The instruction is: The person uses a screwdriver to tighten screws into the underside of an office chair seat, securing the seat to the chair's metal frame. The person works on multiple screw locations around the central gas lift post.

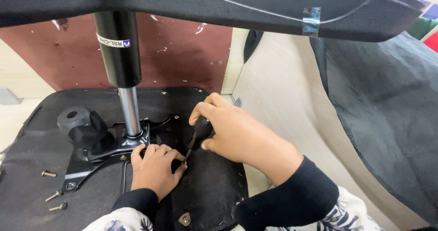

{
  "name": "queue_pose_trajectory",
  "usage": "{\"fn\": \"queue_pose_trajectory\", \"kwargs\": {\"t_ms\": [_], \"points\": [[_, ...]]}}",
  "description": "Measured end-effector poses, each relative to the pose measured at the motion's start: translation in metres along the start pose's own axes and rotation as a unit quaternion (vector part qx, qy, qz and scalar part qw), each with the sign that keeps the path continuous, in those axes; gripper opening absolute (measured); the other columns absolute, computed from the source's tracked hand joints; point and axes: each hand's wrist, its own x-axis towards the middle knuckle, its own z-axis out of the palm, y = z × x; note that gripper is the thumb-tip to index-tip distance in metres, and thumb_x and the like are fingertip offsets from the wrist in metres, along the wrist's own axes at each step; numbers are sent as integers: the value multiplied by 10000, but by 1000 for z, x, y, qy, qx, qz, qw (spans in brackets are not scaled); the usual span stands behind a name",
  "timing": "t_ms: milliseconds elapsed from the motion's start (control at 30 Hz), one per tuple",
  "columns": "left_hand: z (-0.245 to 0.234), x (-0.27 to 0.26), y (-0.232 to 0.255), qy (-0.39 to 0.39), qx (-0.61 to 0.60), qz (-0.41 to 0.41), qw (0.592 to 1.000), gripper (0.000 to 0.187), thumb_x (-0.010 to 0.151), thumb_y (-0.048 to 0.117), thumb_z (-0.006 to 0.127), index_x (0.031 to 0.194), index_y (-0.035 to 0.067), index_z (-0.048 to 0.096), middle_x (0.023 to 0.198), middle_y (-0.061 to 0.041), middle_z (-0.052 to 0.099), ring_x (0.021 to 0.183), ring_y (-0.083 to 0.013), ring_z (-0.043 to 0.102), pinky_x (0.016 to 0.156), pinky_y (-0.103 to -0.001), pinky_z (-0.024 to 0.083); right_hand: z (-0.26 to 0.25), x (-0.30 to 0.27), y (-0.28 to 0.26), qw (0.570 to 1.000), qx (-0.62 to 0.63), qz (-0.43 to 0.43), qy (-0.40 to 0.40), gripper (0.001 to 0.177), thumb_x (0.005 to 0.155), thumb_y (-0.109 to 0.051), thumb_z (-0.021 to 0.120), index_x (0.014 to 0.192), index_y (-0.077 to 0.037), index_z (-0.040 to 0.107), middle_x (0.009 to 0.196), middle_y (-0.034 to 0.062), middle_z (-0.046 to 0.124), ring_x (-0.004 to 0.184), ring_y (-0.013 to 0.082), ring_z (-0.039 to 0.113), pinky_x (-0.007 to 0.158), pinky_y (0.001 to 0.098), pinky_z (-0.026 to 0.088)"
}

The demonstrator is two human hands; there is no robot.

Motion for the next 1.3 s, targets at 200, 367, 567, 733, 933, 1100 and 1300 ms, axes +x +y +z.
{"fn": "queue_pose_trajectory", "kwargs": {"t_ms": [200,367,567,733,933,1100,1300], "points": [[0,0,1,-8,10,-7,1000,267,791,449,745,1034,342,768,1101,89,661,1160,-139,531,1146,-490,183,-5,0,2,992,-79,-2,-94,208,745,-70,790,931,-157,756,1028,27,686,1011,271,668,861,384,531],[1,-2,2,-5,18,-6,1000,270,798,454,733,1045,350,766,1099,86,658,1165,-139,531,1146,-488,184,-5,1,0,985,-95,-71,-128,301,661,-38,787,938,-143,734,1002,38,682,977,282,660,824,400,520],[8,-2,1,25,6,7,1000,273,782,440,758,1030,325,772,1054,78,665,1164,-153,538,1147,-504,189,-1,17,0,980,-131,-95,-111,209,670,-76,776,865,-140,739,870,17,739,895,253,709,777,391,548],[11,-3,-2,28,3,2,1000,279,779,443,769,1029,318,769,1062,73,663,1170,-152,538,1154,-507,196,-4,30,-10,979,-155,-84,-107,136,695,-174,787,813,-122,743,745,59,739,767,265,722,706,411,557],[12,-4,-3,27,-12,8,1000,298,779,399,769,1064,313,763,1075,73,658,1195,-167,521,1168,-528,153,1,36,-25,951,-203,93,-214,211,889,-270,669,887,-72,742,731,125,734,639,297,765,685,413,598],[18,-8,-8,45,-18,13,999,301,790,399,762,1078,314,755,1098,61,647,1198,-170,521,1174,-536,163,18,35,-22,955,-273,-25,-108,336,911,-358,625,795,-86,784,811,146,743,815,355,723,754,482,566],[21,-8,-4,24,-8,11,1000,327,813,418,745,1123,315,730,1113,63,628,1227,-168,498,1184,-540,151,10,39,-22,945,-255,-12,-205,510,708,-464,859,1050,-109,728,1123,149,658,1032,362,657,850,472,539]]}}
